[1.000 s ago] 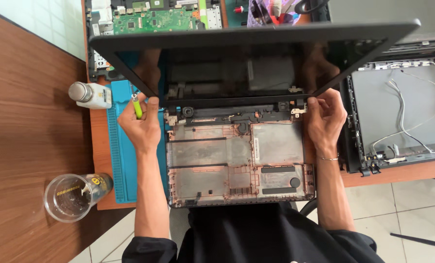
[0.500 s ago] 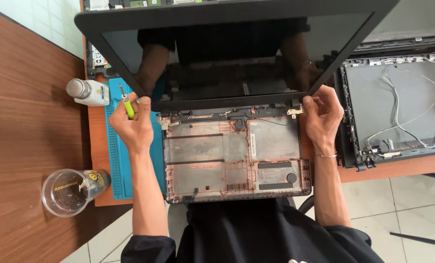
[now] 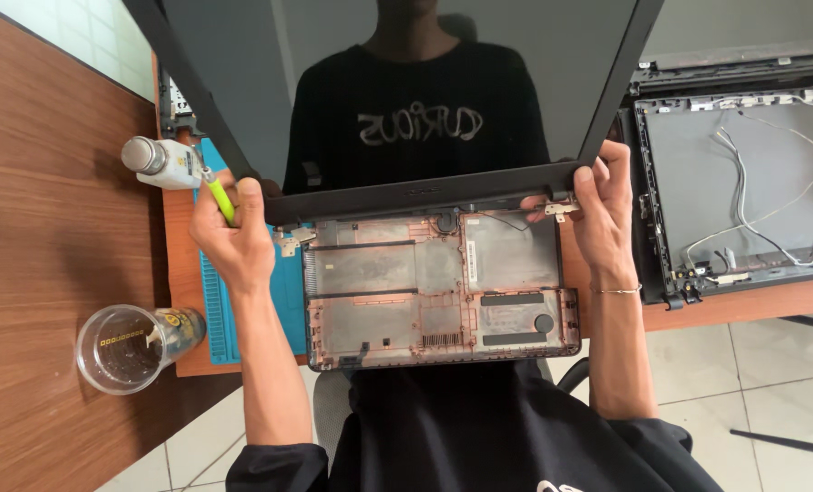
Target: The person detaches a circuit board from the laptop chassis by hand, removes a battery component, and then uses a screwdriver to loosen a component near the hinge of the opened screen.
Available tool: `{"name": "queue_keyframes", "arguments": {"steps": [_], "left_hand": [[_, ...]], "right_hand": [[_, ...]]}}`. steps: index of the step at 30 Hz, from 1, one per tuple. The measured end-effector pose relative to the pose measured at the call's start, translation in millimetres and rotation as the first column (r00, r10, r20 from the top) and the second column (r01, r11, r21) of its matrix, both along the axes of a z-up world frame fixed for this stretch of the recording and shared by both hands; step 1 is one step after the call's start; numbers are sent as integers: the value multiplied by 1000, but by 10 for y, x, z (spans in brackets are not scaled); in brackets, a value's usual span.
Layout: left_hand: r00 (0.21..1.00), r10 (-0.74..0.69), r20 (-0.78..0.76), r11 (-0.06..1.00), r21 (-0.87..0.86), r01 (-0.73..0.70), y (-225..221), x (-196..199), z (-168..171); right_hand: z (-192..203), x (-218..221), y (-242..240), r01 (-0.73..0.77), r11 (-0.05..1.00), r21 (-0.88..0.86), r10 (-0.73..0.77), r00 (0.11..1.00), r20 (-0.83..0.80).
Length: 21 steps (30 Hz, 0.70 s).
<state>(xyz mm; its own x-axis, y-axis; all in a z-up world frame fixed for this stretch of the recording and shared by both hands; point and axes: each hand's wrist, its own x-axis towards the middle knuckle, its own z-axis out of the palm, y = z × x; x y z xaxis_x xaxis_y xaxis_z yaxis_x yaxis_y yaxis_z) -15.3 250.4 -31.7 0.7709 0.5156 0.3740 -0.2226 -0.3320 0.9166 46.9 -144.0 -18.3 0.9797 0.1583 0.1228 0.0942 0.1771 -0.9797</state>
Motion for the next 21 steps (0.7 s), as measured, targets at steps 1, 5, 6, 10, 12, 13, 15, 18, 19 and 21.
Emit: {"name": "queue_keyframes", "arguments": {"steps": [1, 5, 6, 10, 12, 13, 15, 18, 19, 21], "left_hand": [[1000, 0, 12, 1000, 1, 0, 4, -2, 6], [998, 3, 64, 1000, 28, -4, 47, -6, 12], [997, 6, 76, 999, 38, -9, 40, -14, 7], [999, 31, 25, 999, 17, -32, 31, -4, 39], [999, 7, 37, 999, 45, -9, -3, -11, 66], [998, -39, 54, 999, 18, 39, -21, -19, 81], [987, -128, 93, 990, -38, 132, -53, -45, 112], [991, -121, 63, 992, -21, 123, -76, -85, 149], [989, -148, 27, 986, -70, 149, -71, -91, 150], [979, -201, -47, 967, -169, 190, -32, -142, 144]], "right_hand": [[32, -7, 31, -16, 1000, 1, 16, 1000, 2], [92, -66, 79, -75, 996, 42, 76, 997, -10], [88, -77, 88, -77, 996, 47, 77, 997, -3], [47, -104, 90, -71, 996, 54, 71, 997, 7], [21, -97, 83, -62, 996, 58, 62, 998, 1], [10, -96, 78, -58, 996, 63, 59, 998, -6], [0, -117, 70, -52, 996, 72, 54, 998, -23], [-15, -169, 70, -46, 993, 105, 51, 998, -44], [-30, -171, 74, -46, 991, 126, 52, 997, -50], [-66, -189, 70, -44, 988, 150, 56, 995, -78]]}}
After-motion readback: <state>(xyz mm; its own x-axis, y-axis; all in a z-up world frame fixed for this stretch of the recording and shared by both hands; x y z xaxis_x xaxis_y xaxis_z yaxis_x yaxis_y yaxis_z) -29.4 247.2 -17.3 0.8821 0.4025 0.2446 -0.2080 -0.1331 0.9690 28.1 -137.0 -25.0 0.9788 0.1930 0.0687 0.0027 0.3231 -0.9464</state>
